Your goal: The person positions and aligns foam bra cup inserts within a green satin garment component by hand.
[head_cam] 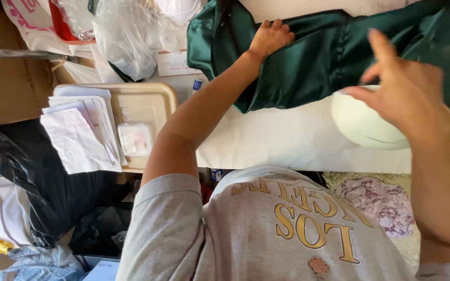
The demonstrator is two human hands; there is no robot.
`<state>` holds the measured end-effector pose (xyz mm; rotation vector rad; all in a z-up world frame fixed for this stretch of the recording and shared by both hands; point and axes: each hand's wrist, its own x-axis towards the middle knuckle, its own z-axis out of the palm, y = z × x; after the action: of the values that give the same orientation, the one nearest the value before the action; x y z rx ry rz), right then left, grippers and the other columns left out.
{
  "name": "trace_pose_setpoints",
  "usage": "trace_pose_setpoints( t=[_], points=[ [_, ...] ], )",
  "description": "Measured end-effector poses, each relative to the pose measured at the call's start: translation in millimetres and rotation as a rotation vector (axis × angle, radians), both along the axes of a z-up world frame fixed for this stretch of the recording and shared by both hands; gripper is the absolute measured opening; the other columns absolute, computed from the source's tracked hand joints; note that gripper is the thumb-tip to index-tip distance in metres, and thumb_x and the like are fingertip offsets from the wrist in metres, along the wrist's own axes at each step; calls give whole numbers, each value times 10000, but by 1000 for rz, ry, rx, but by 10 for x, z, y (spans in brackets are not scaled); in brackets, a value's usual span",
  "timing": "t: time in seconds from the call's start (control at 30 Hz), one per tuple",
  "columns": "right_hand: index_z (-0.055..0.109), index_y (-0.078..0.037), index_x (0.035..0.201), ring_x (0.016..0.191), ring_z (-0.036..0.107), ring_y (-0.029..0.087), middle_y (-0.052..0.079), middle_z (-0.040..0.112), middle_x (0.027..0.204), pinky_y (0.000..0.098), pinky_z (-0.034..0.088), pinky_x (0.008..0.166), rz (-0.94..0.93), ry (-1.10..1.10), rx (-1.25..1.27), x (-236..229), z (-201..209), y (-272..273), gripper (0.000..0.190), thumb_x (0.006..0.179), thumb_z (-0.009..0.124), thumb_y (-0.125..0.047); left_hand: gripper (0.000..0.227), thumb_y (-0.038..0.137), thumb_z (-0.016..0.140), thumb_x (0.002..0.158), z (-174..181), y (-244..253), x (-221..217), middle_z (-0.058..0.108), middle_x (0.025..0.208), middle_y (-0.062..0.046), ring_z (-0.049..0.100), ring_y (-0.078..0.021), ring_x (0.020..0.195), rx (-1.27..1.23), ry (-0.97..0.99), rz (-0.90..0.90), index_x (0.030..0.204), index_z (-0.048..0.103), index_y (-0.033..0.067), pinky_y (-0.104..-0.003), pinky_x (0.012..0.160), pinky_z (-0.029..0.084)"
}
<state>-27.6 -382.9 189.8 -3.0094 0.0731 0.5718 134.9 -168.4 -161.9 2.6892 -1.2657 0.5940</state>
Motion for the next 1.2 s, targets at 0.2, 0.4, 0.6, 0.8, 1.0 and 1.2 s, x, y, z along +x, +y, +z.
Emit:
trace_pose_setpoints(
  t=[0.2,0.4,0.6,0.8,1.0,1.2],
  points=[
    [593,-120,1478,1032,670,526,167,791,1055,594,469,833,56,71,148,625,-845,-174,715,906,790,-501,292,403,741,825,1076,79,272,731,990,-154,727,-442,861,266,599,-1,1034,692,204,-565,658,552],
    [663,-272,1006,711,689,276,-33,690,731,439,443,597,440,-102,64,-269,-444,-664,284,1089,619,-540,236,273,414,967,1482,595,424,689,948,-168,625,-423,778,-302,850,286,971,605,134,-537,581,435],
    [833,-320,1321,715,619,184,-66,690,924,344,486,728,550,-450,154,-874,-555,-1713,213,1123,905,-290,249,237,602,787,2459,1752,-211,396,685,95,361,-49,657,-653,1353,666,667,389,284,-321,614,342],
    [575,82,1525,1394,531,451,314,535,1545,575,400,1242,345,74,684,-617,-2286,-3380,455,1163,428,-152,104,225,501,898,2661,2549,-1700,537,811,83,448,-68,832,-700,1044,889,796,522,220,-309,714,396],
    [830,-105,1227,1023,716,224,90,781,1069,324,527,1001,496,-75,384,-124,-1552,-1887,164,1078,761,-108,197,141,408,975,1639,2123,-2433,502,793,-80,447,-219,789,-896,937,926,785,447,106,-427,795,383],
    [773,-226,1404,831,707,198,54,789,941,316,509,782,402,48,222,-336,-903,-1364,460,966,835,-351,608,119,601,826,2430,1233,-2142,537,1459,-184,562,-414,1237,-38,595,941,1410,447,49,-524,943,510]
  ],
)
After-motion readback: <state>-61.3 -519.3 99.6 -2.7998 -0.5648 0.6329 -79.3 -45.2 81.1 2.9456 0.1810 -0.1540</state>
